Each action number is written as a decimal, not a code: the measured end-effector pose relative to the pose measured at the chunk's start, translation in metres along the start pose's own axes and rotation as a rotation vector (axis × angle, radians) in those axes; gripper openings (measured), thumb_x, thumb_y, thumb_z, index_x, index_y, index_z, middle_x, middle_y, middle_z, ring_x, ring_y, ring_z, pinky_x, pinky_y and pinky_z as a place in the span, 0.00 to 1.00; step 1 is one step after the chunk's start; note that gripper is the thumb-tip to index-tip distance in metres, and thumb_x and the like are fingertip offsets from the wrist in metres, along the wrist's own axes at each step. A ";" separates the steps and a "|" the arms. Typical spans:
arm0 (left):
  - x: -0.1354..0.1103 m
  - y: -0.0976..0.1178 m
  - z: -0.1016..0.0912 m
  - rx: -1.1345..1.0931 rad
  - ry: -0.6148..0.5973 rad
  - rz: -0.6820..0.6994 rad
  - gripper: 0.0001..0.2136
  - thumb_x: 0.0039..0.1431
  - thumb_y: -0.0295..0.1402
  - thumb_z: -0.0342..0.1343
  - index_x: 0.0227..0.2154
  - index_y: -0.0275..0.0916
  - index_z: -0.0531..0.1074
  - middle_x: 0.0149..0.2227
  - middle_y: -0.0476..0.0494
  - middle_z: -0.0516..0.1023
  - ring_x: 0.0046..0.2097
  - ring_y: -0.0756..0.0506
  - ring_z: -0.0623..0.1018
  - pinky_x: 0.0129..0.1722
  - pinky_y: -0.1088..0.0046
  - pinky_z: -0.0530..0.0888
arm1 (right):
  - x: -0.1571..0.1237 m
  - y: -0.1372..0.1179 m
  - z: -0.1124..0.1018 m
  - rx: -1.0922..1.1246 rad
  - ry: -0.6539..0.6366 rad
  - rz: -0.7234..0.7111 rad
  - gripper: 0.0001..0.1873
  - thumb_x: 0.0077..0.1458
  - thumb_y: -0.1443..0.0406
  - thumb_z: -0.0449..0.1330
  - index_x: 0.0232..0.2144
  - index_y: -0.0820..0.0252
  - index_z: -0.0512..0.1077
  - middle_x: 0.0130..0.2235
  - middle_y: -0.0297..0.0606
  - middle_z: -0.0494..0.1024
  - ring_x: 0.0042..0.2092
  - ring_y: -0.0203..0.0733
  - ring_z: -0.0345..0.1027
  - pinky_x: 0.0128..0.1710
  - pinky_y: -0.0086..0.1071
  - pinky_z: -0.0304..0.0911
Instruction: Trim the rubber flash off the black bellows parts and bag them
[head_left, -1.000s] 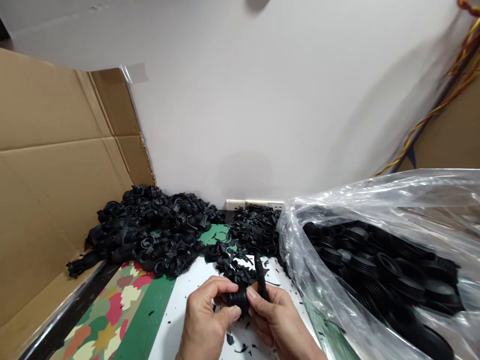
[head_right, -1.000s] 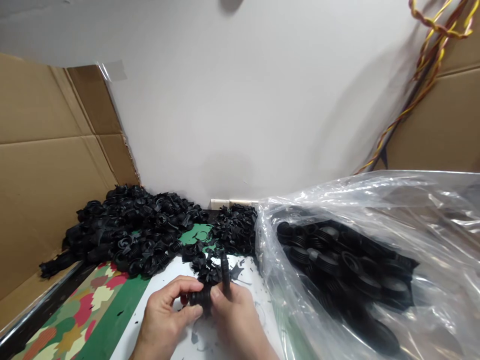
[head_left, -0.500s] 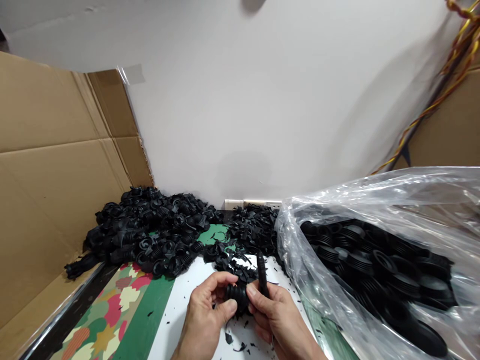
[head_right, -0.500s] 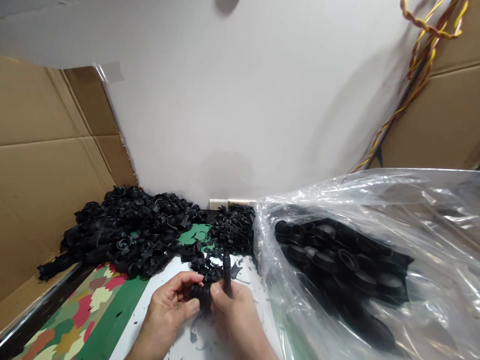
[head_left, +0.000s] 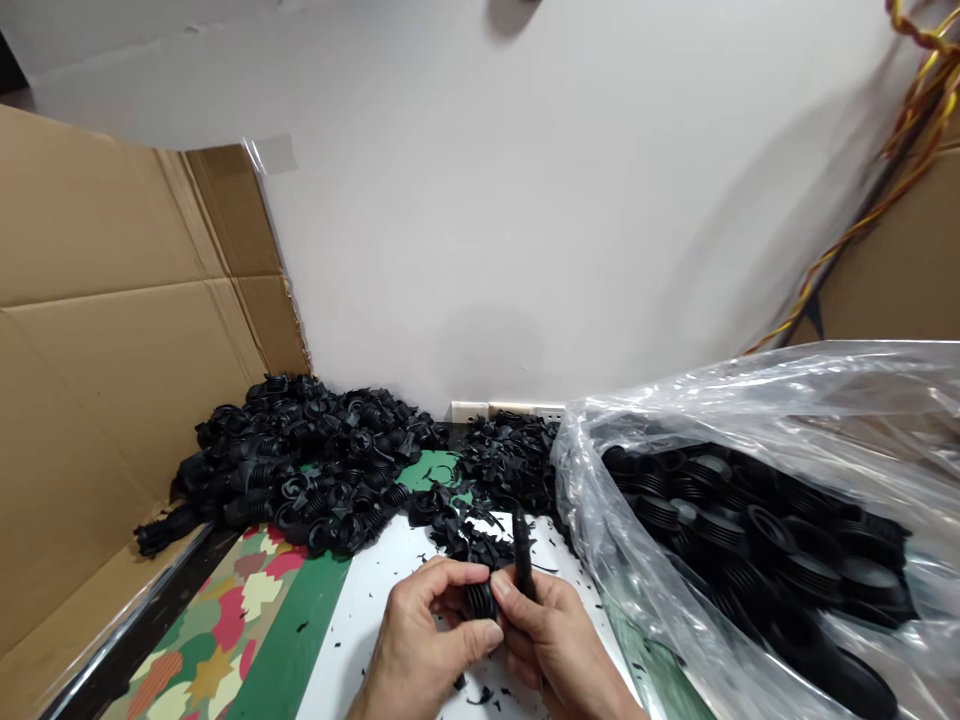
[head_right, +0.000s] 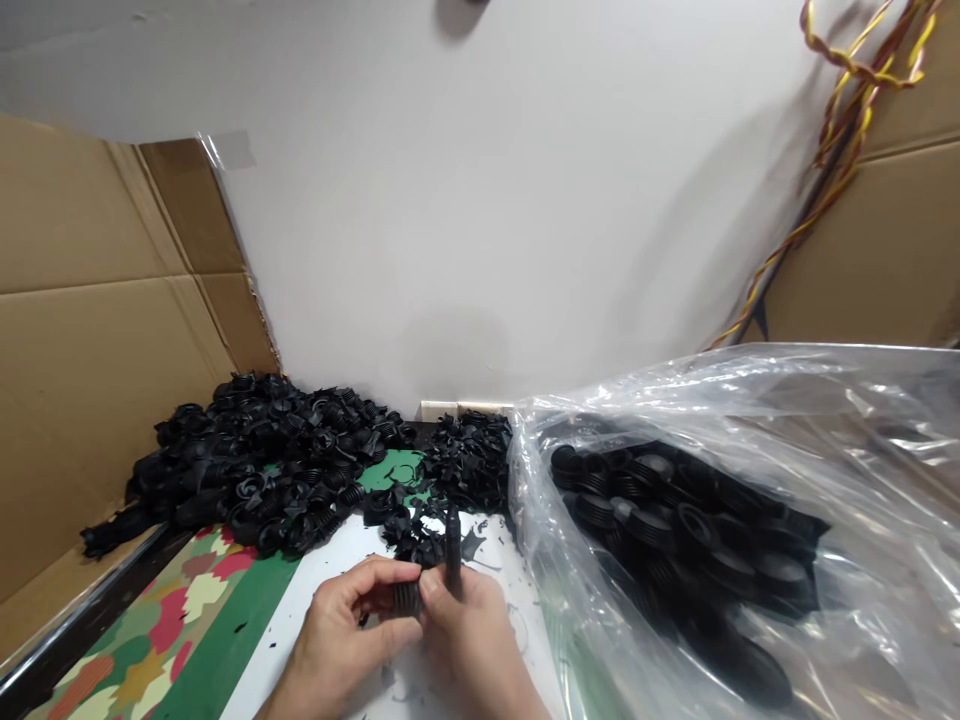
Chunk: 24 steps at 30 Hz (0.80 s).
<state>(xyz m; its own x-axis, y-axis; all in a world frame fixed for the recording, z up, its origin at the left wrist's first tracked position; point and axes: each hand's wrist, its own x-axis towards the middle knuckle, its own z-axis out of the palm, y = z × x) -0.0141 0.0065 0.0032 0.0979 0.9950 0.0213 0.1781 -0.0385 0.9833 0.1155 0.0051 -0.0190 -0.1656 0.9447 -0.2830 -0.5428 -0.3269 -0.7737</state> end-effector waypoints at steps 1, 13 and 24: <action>0.000 0.000 0.000 -0.007 0.007 -0.010 0.14 0.37 0.22 0.60 0.32 0.37 0.79 0.31 0.44 0.79 0.33 0.43 0.76 0.35 0.70 0.72 | 0.001 0.001 -0.001 -0.011 -0.003 -0.015 0.23 0.35 0.50 0.69 0.19 0.62 0.67 0.13 0.19 0.51 0.15 0.23 0.34 0.14 0.23 0.37; 0.003 -0.002 -0.004 -0.133 0.075 0.103 0.11 0.34 0.20 0.62 0.23 0.39 0.81 0.29 0.45 0.77 0.32 0.46 0.75 0.31 0.75 0.71 | -0.003 -0.001 0.002 -0.084 -0.001 -0.105 0.24 0.36 0.49 0.68 0.18 0.60 0.63 0.14 0.20 0.52 0.16 0.24 0.37 0.13 0.23 0.37; 0.002 -0.009 -0.007 -0.084 0.065 0.016 0.05 0.41 0.26 0.59 0.25 0.36 0.77 0.24 0.48 0.75 0.28 0.48 0.70 0.28 0.75 0.67 | -0.001 0.004 0.005 -0.145 0.006 -0.084 0.26 0.36 0.46 0.67 0.17 0.60 0.62 0.14 0.21 0.54 0.15 0.24 0.38 0.13 0.24 0.39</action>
<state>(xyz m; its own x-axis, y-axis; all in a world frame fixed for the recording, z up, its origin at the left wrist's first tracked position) -0.0228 0.0095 -0.0041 0.0356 0.9983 0.0461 0.0942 -0.0493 0.9943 0.1092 0.0027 -0.0185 -0.1195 0.9688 -0.2173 -0.4303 -0.2478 -0.8680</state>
